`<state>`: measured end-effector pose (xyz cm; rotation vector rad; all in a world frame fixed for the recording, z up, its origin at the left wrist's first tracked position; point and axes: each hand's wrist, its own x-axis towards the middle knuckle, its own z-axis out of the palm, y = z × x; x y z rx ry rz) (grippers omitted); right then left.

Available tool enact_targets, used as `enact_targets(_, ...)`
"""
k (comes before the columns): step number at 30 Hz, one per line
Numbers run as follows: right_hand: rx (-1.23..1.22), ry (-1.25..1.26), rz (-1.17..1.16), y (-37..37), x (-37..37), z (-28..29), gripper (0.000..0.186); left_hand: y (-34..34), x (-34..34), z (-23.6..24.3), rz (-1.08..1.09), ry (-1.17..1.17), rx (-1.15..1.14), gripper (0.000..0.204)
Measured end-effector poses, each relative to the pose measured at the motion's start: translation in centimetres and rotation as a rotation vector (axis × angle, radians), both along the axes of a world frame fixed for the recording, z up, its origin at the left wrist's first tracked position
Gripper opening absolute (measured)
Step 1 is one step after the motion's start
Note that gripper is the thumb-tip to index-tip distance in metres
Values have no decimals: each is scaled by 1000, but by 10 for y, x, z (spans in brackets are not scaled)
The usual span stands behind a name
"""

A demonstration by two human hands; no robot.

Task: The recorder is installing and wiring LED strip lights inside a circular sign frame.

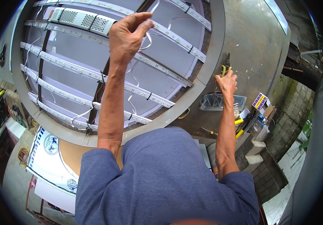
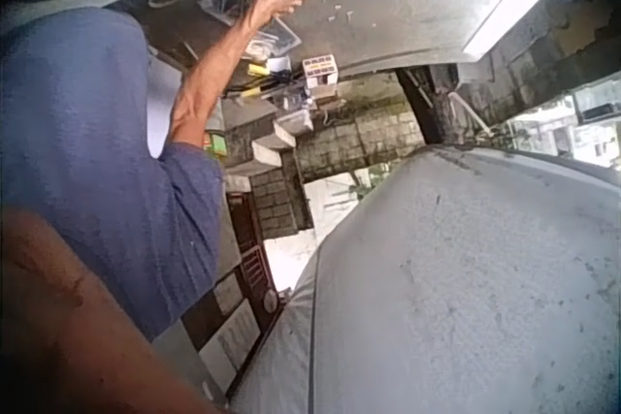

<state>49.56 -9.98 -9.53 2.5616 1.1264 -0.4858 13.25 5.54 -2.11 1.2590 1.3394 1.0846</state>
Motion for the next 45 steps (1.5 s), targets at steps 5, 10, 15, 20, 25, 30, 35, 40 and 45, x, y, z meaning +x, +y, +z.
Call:
enact_targets(5, 362, 432, -171, -13, 62, -2, 31, 4, 3, 0, -2, -40, -96, 18)
enact_targets(10, 1084, 1072, -271, 19, -15, 113, 14, 3, -6, -6, -41, 43, 11, 13)
enact_targets(15, 929, 1020, 63, 78, -128, 151, 18, 3, -7, -4, -146, 119, -14, 16)
enact_targets(20, 852, 884, 322, 123, -187, 112, 20, 3, -9, 1, -216, 97, -88, 18)
enact_targets(25, 805, 916, 406, 138, -199, 89, 21, 6, -15, -1, -264, 170, -67, 17)
enact_targets(30, 699, 1375, 75, 149, -193, 74, 19, 7, -20, -1, -251, -4, -30, 16)
enact_targets(35, 639, 1653, -166, 152, -188, 70, 20, 8, -21, -9, -270, -94, -71, 19)
enact_targets(40, 623, 1518, -85, 139, -192, 86, 35, 4, -22, -12, -149, -72, -86, 17)
enact_targets(45, 422, 1424, -67, 106, -176, 110, 49, 8, -21, -12, -1, -55, 3, 17)
